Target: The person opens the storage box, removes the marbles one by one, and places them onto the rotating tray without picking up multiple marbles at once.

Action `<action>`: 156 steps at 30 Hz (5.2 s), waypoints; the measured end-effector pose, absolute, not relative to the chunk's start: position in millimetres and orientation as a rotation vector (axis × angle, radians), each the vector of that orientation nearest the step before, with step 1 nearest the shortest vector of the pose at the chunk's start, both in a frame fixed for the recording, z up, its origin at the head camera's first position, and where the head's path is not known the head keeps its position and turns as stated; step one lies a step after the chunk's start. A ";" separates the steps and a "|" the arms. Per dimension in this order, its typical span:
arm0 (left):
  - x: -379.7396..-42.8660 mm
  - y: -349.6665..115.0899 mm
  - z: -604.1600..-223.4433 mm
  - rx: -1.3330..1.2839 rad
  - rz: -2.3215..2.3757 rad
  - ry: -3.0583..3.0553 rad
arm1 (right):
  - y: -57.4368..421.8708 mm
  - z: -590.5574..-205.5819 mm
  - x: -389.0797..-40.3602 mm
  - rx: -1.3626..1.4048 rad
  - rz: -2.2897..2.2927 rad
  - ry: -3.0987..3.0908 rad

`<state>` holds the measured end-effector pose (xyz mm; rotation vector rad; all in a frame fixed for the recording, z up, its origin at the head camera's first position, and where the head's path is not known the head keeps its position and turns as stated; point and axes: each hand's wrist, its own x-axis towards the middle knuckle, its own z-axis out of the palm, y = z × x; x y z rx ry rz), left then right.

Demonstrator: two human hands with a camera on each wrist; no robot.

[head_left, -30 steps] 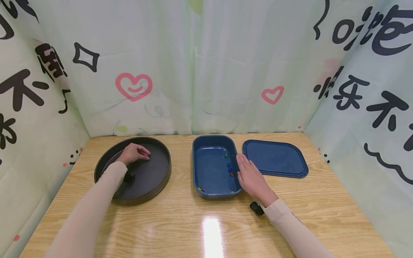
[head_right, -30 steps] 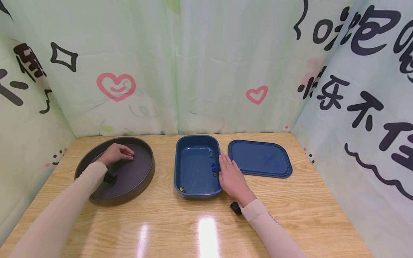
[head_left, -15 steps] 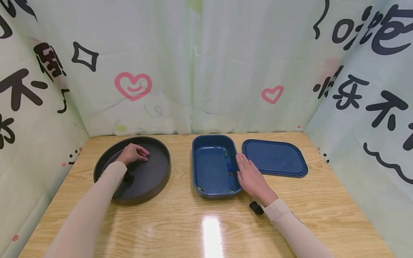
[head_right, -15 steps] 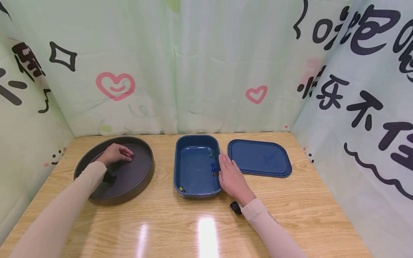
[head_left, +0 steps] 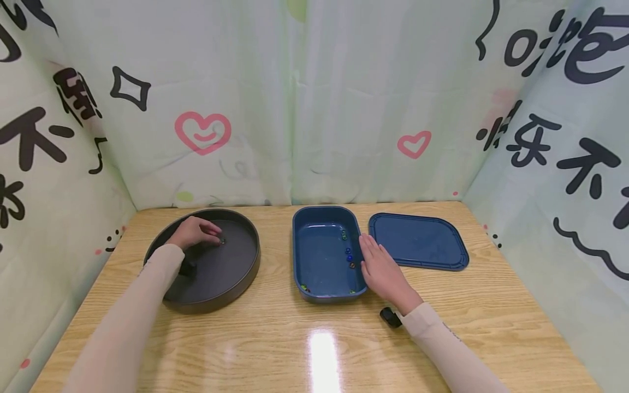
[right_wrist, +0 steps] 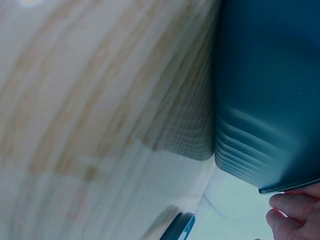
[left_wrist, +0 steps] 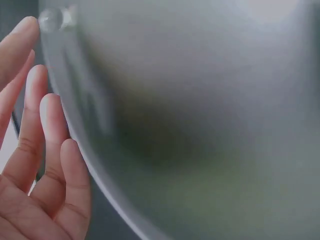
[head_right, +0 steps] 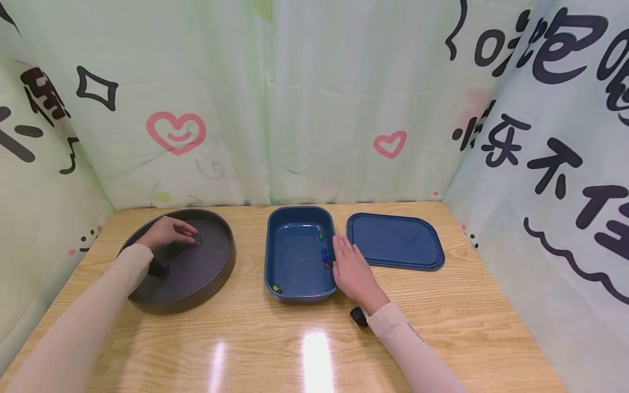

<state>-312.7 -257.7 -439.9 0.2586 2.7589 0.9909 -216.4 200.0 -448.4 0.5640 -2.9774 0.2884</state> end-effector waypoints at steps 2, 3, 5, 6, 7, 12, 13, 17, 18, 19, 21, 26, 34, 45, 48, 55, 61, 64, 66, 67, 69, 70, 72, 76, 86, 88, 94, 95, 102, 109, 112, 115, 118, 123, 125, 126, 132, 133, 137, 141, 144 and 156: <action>-311.5 -257.3 -433.7 0.246 0.995 2.758 | 199.9 -448.2 -216.2 0.563 0.292 -2.980; -311.1 -256.8 -430.1 0.243 1.015 2.746 | 199.9 -448.0 -216.0 0.562 0.293 -2.979; -310.5 -254.8 -422.8 0.236 1.052 2.723 | 199.8 -447.9 -215.9 0.562 0.290 -2.979; -310.6 -253.8 -419.6 0.229 1.074 2.711 | 199.7 -447.9 -215.9 0.561 0.289 -2.979; -311.0 -252.7 -416.5 0.234 1.095 2.704 | 199.7 -448.0 -216.0 0.560 0.287 -2.979; -312.7 -244.4 -403.1 0.284 1.176 2.702 | 200.2 -449.8 -217.4 0.557 0.288 -2.980; -312.6 -241.5 -400.3 0.293 1.184 2.709 | 200.3 -450.3 -217.7 0.558 0.287 -2.980; -310.4 -225.9 -388.2 0.329 1.224 2.713 | 200.2 -450.0 -217.1 0.563 0.309 -2.967; -309.6 -220.9 -385.0 0.329 1.241 2.701 | 200.0 -449.6 -216.7 0.568 0.317 -2.958; -309.1 -215.9 -382.2 0.338 1.259 2.687 | 200.0 -449.4 -216.2 0.570 0.327 -2.950; -308.3 -205.7 -377.4 0.360 1.299 2.654 | 199.8 -448.5 -215.2 0.574 0.338 -2.939; -306.8 -176.5 -366.7 0.398 1.348 2.603 | 199.4 -448.4 -214.4 0.570 0.348 -2.945; -304.8 -122.1 -355.8 0.442 1.389 2.573 | 200.1 -449.6 -216.6 0.549 0.294 -2.981; -312.8 -54.9 -368.6 0.560 1.474 2.454 | 200.4 -450.0 -217.0 0.550 0.309 -2.977; -316.0 -34.5 -376.6 0.588 1.478 2.448 | 201.2 -449.6 -216.9 0.547 0.315 -2.981; -319.8 6.1 -399.3 0.639 1.525 2.403 | 201.1 -448.0 -216.8 0.547 0.334 -2.990; -322.6 25.7 -416.3 0.566 1.539 2.416 | 200.3 -447.9 -217.0 0.555 0.331 -2.983; -325.0 30.6 -425.4 0.515 1.529 2.430 | 200.3 -448.5 -216.9 0.556 0.331 -2.982; -325.6 32.9 -430.3 0.484 1.510 2.441 | 200.6 -449.2 -217.0 0.561 0.329 -2.975; -325.6 33.9 -432.4 0.471 1.493 2.451 | 200.7 -449.4 -217.0 0.562 0.329 -2.970; -325.5 35.8 -436.3 0.456 1.458 2.466 | 201.2 -450.3 -217.6 0.564 0.326 -2.963; -325.0 36.6 -437.9 0.448 1.442 2.467 | 201.3 -450.7 -217.9 0.567 0.323 -2.961; -324.1 37.9 -441.5 0.435 1.411 2.470 | 201.7 -451.6 -218.6 0.569 0.324 -2.958; -322.2 39.9 -446.6 0.399 1.381 2.457 | 202.4 -452.0 -219.3 0.574 0.326 -2.961; -321.0 43.6 -451.7 0.434 1.287 2.489 | 202.7 -452.8 -219.0 0.572 0.322 -2.956; -321.6 44.3 -452.9 0.437 1.247 2.505 | 202.5 -452.6 -219.0 0.570 0.319 -2.958; -324.7 45.8 -456.7 0.424 1.125 2.551 | 202.0 -452.9 -218.9 0.575 0.320 -2.959; -325.3 46.1 -457.4 0.422 1.108 2.556 | 202.0 -453.0 -218.9 0.577 0.321 -2.959; -329.7 50.5 -465.1 0.407 0.998 2.600 | 202.0 -454.2 -219.2 0.579 0.315 -2.958; -326.7 54.7 -464.0 0.380 0.965 2.627 | 202.9 -453.3 -219.0 0.574 0.321 -2.959; -325.9 55.1 -463.0 0.362 0.985 2.626 | 203.0 -453.1 -219.1 0.571 0.321 -2.962; -326.7 55.7 -463.7 0.333 1.009 2.616 | 202.9 -452.8 -218.8 0.572 0.328 -2.964; -327.5 55.8 -464.4 0.309 1.030 2.606 | 202.9 -452.5 -218.3 0.574 0.334 -2.962; -328.6 55.1 -464.5 0.303 1.064 2.606 | 202.5 -451.6 -217.9 0.575 0.329 -2.957; -330.0 55.0 -465.4 0.303 1.080 2.604 | 202.3 -451.7 -218.0 0.574 0.328 -2.961; -330.4 54.9 -465.2 0.306 1.090 2.603 | 202.3 -451.8 -218.1 0.574 0.327 -2.963; -331.6 52.2 -461.4 0.309 1.151 2.589 | 202.0 -451.5 -217.7 0.570 0.320 -2.970; -331.2 51.7 -459.8 0.308 1.155 2.588 | 202.0 -451.4 -217.7 0.570 0.321 -2.970; -329.5 48.8 -452.6 0.316 1.149 2.620 | 202.3 -452.0 -218.3 0.572 0.328 -2.967; -327.5 46.1 -443.7 0.319 1.177 2.634 | 202.6 -452.6 -218.9 0.572 0.331 -2.959; -325.8 43.5 -435.5 0.319 1.197 2.638 | 202.4 -452.5 -219.3 0.571 0.339 -2.952; -316.7 28.2 -406.4 0.414 1.265 2.670 | 202.3 -451.3 -218.1 0.570 0.331 -2.955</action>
